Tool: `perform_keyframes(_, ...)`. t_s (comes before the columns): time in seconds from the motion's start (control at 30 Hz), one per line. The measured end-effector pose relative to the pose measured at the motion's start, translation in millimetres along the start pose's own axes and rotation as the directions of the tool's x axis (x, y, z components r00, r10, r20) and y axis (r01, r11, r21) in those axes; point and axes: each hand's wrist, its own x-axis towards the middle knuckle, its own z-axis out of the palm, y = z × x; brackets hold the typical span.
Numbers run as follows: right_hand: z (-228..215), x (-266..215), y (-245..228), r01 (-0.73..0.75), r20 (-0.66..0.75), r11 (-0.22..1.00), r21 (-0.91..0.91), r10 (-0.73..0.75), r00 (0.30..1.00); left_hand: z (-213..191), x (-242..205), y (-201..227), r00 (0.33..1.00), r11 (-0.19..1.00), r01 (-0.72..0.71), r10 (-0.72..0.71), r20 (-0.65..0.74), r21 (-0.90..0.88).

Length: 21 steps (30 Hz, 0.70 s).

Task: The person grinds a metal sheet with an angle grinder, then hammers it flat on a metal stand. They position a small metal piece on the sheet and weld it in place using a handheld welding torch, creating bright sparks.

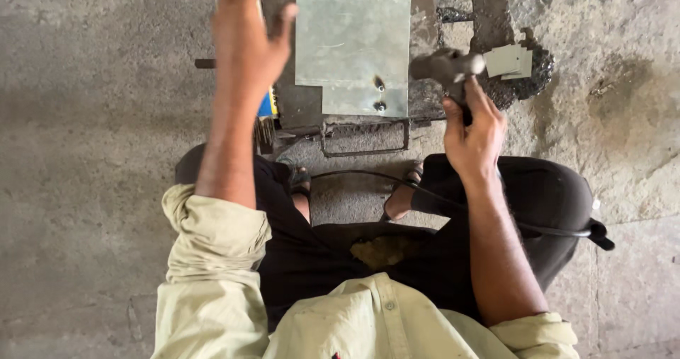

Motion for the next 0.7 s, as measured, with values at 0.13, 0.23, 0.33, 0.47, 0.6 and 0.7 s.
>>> perform_keyframes(0.13,-9.3,-10.6,0.9,0.084,-0.137,0.992,-0.097,-0.097,0.986,-17.5,-7.1,-8.7,0.998,0.985,0.020,-0.009,-0.065,0.172)
perform_keyframes(0.23,-2.3,-12.3,3.3,0.127,-0.368,0.992,0.009,-0.115,0.923,-10.4,-0.2,-0.9,0.998,0.988,0.021,-0.010,-0.067,0.152)
perform_keyframes(0.33,15.6,-16.1,-10.7,0.075,0.068,0.952,-0.297,-0.057,0.996,-3.4,1.9,14.1,0.996,0.979,0.024,-0.006,-0.088,0.205)
perform_keyframes(0.47,2.2,2.5,-17.8,-0.016,0.100,0.932,-0.361,0.056,0.993,-10.3,4.8,19.9,0.995,0.979,0.025,-0.004,-0.102,0.201)
perform_keyframes(0.6,-7.1,-12.6,-15.5,0.057,-0.167,0.978,-0.200,-0.092,0.982,-12.4,-3.6,20.1,0.995,0.986,0.018,-0.002,-0.095,0.166)
perform_keyframes(0.7,14.3,-9.0,-15.4,-0.047,0.052,0.943,-0.329,0.068,0.996,-9.0,-1.7,14.8,0.995,0.985,0.003,0.014,-0.102,0.173)
